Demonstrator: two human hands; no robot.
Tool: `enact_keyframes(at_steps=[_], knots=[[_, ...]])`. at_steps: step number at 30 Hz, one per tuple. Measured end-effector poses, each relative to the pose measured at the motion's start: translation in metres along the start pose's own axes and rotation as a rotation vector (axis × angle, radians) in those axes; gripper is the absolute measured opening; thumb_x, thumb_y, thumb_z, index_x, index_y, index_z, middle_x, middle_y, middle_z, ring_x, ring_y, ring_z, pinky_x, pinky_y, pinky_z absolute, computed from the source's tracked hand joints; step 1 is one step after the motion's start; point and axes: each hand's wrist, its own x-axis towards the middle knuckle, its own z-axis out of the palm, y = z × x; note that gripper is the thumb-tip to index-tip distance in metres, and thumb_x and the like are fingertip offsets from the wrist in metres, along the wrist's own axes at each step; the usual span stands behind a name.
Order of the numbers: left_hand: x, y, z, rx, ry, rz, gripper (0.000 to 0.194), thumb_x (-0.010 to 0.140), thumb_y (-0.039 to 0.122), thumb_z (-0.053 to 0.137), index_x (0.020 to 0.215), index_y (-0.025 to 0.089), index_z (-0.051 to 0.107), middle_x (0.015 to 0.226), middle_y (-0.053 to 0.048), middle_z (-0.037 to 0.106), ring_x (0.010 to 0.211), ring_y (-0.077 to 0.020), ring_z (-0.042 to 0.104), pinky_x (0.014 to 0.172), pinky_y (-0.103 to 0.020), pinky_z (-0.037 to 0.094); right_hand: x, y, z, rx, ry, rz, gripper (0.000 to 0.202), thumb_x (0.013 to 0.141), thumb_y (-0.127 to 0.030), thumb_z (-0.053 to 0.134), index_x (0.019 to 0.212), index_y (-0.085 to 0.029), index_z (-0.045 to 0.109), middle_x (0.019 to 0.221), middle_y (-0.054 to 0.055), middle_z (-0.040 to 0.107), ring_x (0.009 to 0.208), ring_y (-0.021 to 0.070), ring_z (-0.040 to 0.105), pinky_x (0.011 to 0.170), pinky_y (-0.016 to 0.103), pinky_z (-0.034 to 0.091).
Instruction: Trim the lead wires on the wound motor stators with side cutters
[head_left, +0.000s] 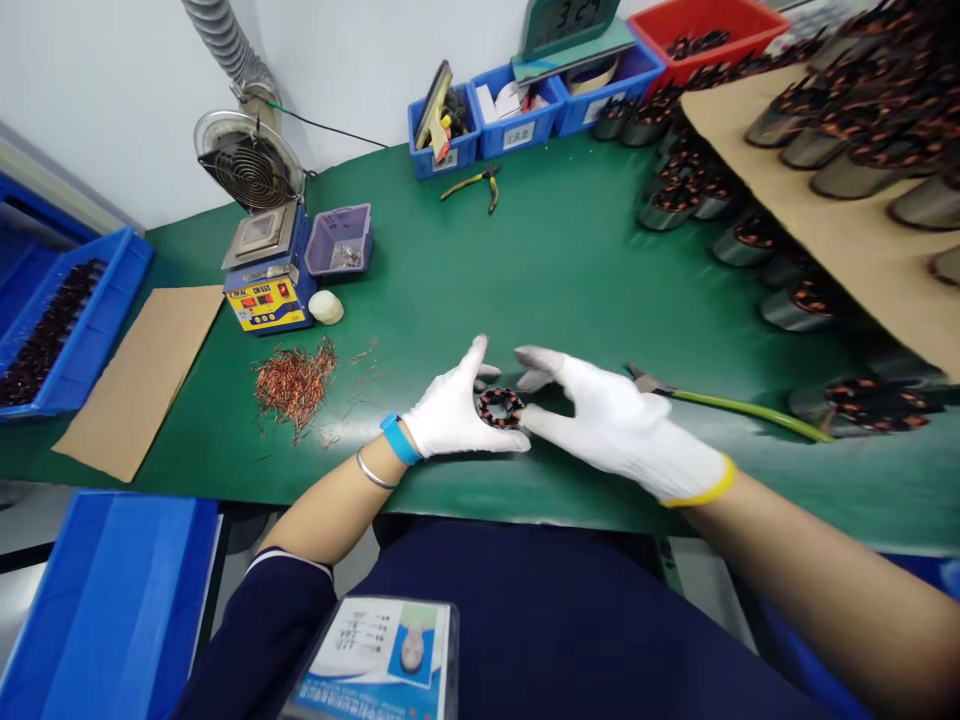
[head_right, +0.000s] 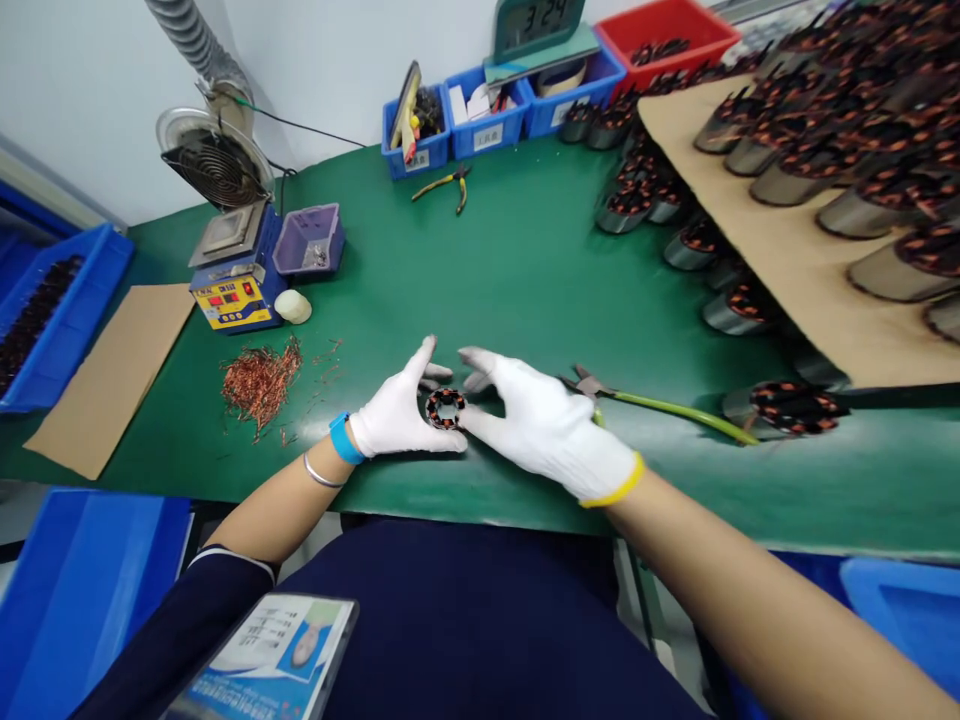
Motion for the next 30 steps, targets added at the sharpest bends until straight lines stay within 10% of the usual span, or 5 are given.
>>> enact_keyframes(at_steps=[10, 13, 18, 22, 30], knots=[[0.001, 0.004, 0.01, 0.027, 0.012, 0.046, 0.123, 0.068, 0.032, 0.078, 0.164, 0.012, 0.003, 0.116, -0.011, 0.072, 0.106, -0.0251, 0.07, 0.097, -0.04, 0.055, 0.02, -0.025, -0.013, 1.053, 0.02, 0.222, 0.05, 0.071, -0.037, 0.078, 0.119, -0.027, 0.064, 0.074, -0.003, 0.064, 0.084, 0.0212, 0.07, 0.087, 0.041, 0.059], [0.001, 0.002, 0.011, 0.011, 0.006, 0.035, 0.124, 0.069, 0.033, 0.078, 0.164, 0.014, 0.001, 0.114, -0.011, 0.072, 0.104, -0.0248, 0.07, 0.096, -0.041, 0.055, 0.015, -0.022, -0.011, 0.946, 0.093, 0.206, 0.063, 0.067, -0.043, 0.08, 0.124, -0.026, 0.061, 0.082, 0.0, 0.067, 0.094, 0.0248, 0.069, 0.096, 0.049, 0.056], [0.001, -0.003, 0.014, -0.06, 0.023, 0.046, 0.135, 0.064, 0.036, 0.084, 0.164, 0.019, -0.005, 0.139, -0.018, 0.061, 0.102, -0.0251, 0.071, 0.094, -0.042, 0.056, 0.015, -0.035, -0.004, 0.142, -0.035, 0.192, 0.074, 0.068, -0.034, 0.077, 0.139, -0.027, 0.059, 0.104, 0.006, 0.074, 0.101, 0.0324, 0.069, 0.097, 0.055, 0.052], [0.0, 0.002, 0.01, -0.012, 0.032, 0.01, 0.131, 0.066, 0.036, 0.081, 0.164, 0.016, -0.004, 0.141, -0.019, 0.06, 0.103, -0.027, 0.071, 0.094, -0.043, 0.056, 0.024, -0.042, -0.007, 0.609, -0.11, 0.161, 0.06, 0.074, -0.03, 0.069, 0.134, -0.024, 0.061, 0.088, 0.003, 0.073, 0.089, 0.0251, 0.07, 0.089, 0.045, 0.057], [0.001, 0.001, 0.011, 0.025, 0.01, 0.032, 0.125, 0.071, 0.035, 0.078, 0.164, 0.015, -0.002, 0.117, -0.011, 0.071, 0.105, -0.0241, 0.07, 0.096, -0.039, 0.056, 0.008, -0.021, -0.009, 1.017, 0.24, 0.359, 0.048, 0.067, -0.028, 0.079, 0.112, -0.029, 0.065, 0.075, -0.002, 0.067, 0.092, 0.0233, 0.07, 0.104, 0.047, 0.051]])
